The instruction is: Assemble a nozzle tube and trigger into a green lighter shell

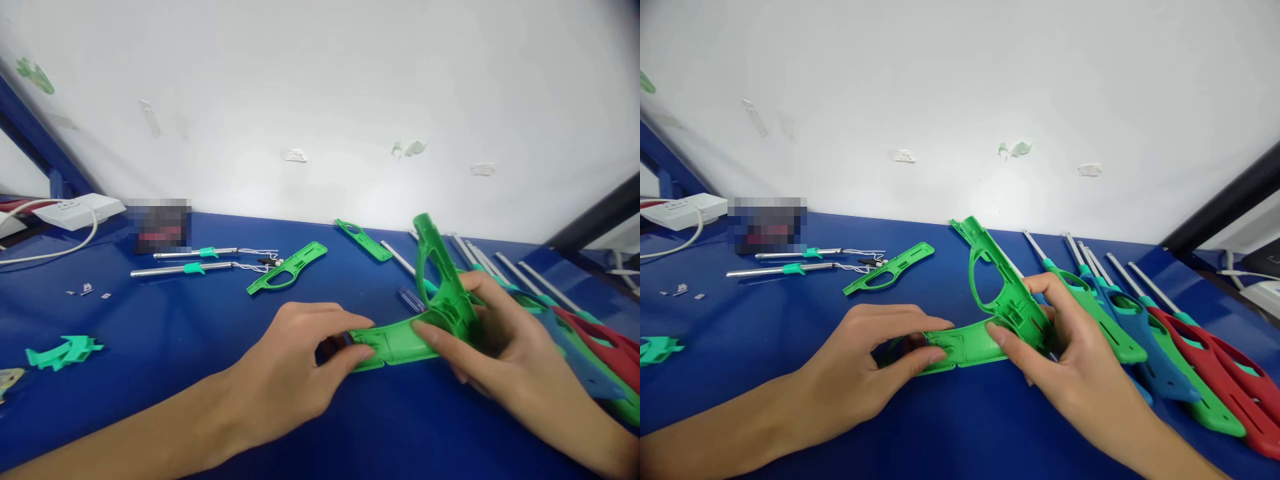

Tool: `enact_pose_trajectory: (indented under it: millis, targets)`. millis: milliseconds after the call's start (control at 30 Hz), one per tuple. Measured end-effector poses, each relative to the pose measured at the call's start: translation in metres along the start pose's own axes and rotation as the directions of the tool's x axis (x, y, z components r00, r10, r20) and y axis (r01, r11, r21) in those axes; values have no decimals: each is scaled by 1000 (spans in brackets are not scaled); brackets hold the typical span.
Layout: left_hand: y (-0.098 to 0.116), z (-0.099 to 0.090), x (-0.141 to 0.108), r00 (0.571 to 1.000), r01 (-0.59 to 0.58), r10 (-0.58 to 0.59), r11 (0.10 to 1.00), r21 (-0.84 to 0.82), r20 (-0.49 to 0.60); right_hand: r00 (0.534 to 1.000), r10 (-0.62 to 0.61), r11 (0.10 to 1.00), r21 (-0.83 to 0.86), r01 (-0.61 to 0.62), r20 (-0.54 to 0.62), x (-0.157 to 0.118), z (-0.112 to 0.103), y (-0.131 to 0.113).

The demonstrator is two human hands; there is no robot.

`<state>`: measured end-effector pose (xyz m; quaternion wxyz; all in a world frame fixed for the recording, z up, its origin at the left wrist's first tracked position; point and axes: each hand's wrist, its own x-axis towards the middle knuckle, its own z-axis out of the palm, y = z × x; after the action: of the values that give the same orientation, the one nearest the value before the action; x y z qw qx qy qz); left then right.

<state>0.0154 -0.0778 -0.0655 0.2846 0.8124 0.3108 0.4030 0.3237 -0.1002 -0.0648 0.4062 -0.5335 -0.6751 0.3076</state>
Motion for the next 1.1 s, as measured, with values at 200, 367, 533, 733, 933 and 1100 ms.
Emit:
enact_pose_trajectory:
  millis: [200, 367, 533, 733, 933, 1100]
  targets:
    - [-1, 1, -4, 989, -137, 139, 989, 61, -43, 1000, 19, 999, 30, -18, -13, -1, -1, 3]
    - [1, 2, -5, 980, -188, 193, 979, 81, -54, 999, 43, 998, 44, -43, -7, -2, 1, -3]
    - [5, 2, -4, 979, -192, 197, 976, 105, -47, 987, 127, 990, 70, -121, -94, -9, 11, -14]
    - [8, 2, -7, 981, -185, 192, 973, 137, -39, 980, 162, 983, 102, -150, -116, -13, 17, -20]
    - [10, 1, -8, 981, -189, 195, 960, 205, -8, 992, 100, 989, 116, -91, -72, -8, 13, -8]
    - [10, 1, -8, 978, -205, 205, 935, 288, 30, 997, 59, 991, 118, -54, -41, -6, 10, 7]
